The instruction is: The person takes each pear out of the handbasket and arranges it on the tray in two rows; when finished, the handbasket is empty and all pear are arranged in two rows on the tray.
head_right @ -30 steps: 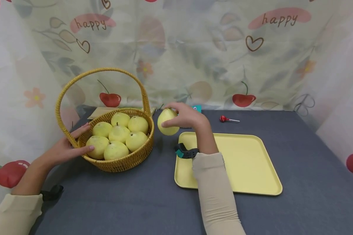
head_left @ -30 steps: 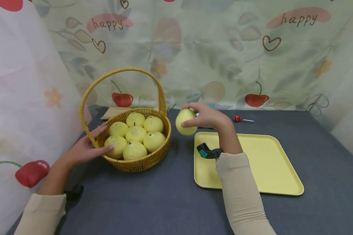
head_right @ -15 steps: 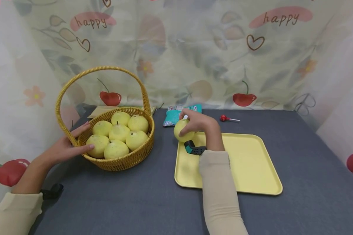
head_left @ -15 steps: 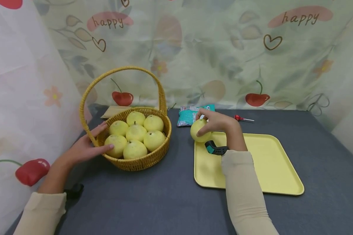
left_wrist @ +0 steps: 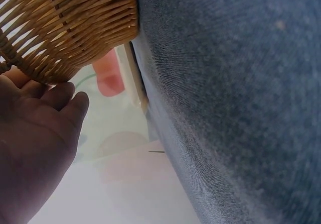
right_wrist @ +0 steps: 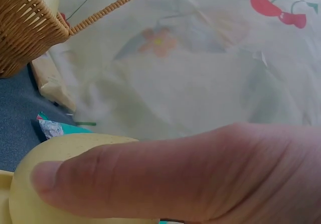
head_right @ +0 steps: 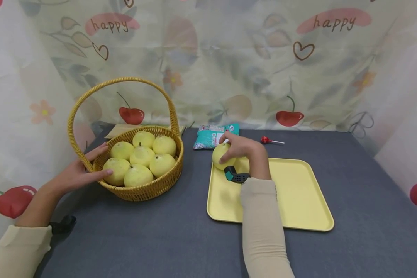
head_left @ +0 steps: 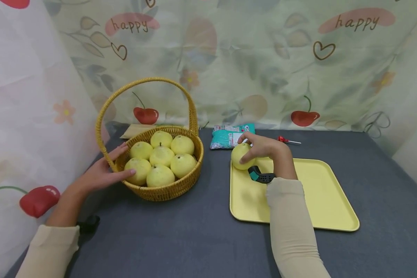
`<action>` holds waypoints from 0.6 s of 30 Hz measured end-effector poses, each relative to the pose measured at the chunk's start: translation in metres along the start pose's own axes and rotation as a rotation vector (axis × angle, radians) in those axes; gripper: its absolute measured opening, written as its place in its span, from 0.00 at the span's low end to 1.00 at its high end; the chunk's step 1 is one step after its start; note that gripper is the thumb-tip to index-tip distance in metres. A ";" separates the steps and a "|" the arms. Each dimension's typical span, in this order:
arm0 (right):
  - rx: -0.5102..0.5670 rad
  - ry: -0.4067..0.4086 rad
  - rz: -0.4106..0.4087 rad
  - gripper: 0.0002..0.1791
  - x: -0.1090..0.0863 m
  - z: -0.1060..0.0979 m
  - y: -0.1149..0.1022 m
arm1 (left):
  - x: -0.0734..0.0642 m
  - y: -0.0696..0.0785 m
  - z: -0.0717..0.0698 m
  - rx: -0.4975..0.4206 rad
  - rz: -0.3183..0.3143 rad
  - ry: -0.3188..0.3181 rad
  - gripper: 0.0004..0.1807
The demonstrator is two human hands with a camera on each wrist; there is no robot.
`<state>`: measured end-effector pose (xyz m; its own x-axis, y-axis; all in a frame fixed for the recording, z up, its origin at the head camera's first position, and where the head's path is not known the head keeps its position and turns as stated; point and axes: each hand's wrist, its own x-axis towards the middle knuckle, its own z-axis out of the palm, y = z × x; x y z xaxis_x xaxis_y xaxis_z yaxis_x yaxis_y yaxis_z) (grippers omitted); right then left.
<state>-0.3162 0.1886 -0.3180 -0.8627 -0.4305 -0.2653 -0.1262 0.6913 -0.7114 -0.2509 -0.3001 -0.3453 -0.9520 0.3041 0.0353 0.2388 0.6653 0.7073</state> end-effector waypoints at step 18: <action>0.084 0.029 -0.116 0.41 -0.002 -0.004 -0.007 | 0.001 0.001 0.000 -0.002 0.004 -0.002 0.52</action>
<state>-0.3155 0.1867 -0.3099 -0.8585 -0.4873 -0.1598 -0.1857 0.5859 -0.7888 -0.2518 -0.2993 -0.3445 -0.9507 0.3078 0.0368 0.2420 0.6627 0.7087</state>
